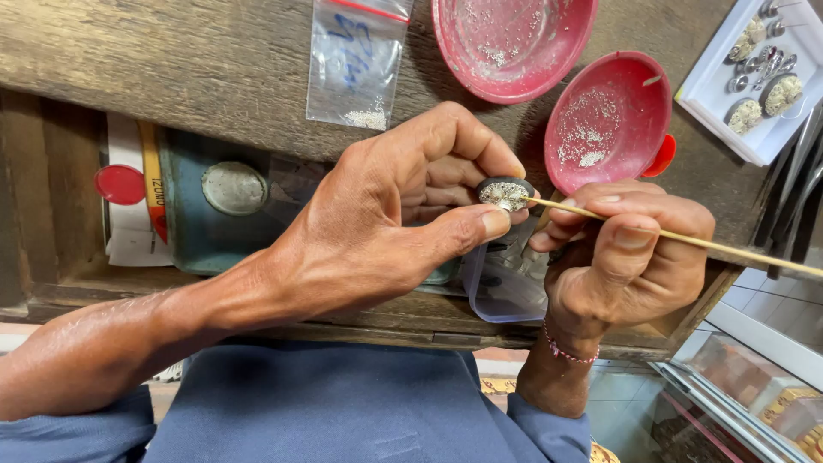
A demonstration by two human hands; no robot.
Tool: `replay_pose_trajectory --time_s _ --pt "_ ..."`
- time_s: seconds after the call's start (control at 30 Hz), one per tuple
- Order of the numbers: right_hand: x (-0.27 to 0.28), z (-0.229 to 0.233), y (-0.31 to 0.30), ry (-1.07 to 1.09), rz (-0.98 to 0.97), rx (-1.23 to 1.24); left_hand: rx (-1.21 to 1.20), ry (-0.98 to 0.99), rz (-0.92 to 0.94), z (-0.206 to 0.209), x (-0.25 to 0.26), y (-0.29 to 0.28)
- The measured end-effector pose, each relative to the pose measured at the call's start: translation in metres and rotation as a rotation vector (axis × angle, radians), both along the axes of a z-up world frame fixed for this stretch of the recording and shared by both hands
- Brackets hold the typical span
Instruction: Setting tiny stones or beads onto a jewelry piece using a thin applicator stick
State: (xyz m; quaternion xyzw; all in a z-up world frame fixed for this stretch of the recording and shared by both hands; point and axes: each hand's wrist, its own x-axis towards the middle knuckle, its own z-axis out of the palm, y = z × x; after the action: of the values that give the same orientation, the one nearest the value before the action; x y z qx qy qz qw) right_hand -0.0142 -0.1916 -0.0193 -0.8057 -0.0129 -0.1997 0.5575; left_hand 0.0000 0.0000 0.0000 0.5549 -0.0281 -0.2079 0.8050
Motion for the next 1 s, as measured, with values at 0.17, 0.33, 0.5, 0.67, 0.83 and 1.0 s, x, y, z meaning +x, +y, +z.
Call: replay_pose_trajectory --time_s 0.17,0.33,0.5,0.67,0.83,1.0 --pt "0.0018 -0.0004 -0.0007 0.006 0.009 0.009 -0.007 -0.002 -0.014 0.0001 0.0006 0.0007" --pt "0.003 -0.0031 -0.0036 -0.029 0.026 0.016 -0.007 0.006 -0.02 -0.0001 0.0008 0.0005" --pt "0.0025 -0.0043 -0.0055 -0.038 0.034 0.041 0.019 -0.006 -0.017 -0.0009 0.0005 0.0001" --pt "0.0023 -0.0026 -0.0043 -0.035 0.032 0.012 0.021 -0.014 -0.015 -0.002 0.0001 -0.0004" --pt "0.0028 -0.0014 -0.0022 -0.042 0.039 0.009 0.022 -0.011 -0.02 -0.0016 0.0008 -0.0004" --pt "0.0034 0.0012 0.0024 -0.063 0.01 -0.017 0.02 -0.002 -0.019 -0.0022 0.0002 -0.0008"
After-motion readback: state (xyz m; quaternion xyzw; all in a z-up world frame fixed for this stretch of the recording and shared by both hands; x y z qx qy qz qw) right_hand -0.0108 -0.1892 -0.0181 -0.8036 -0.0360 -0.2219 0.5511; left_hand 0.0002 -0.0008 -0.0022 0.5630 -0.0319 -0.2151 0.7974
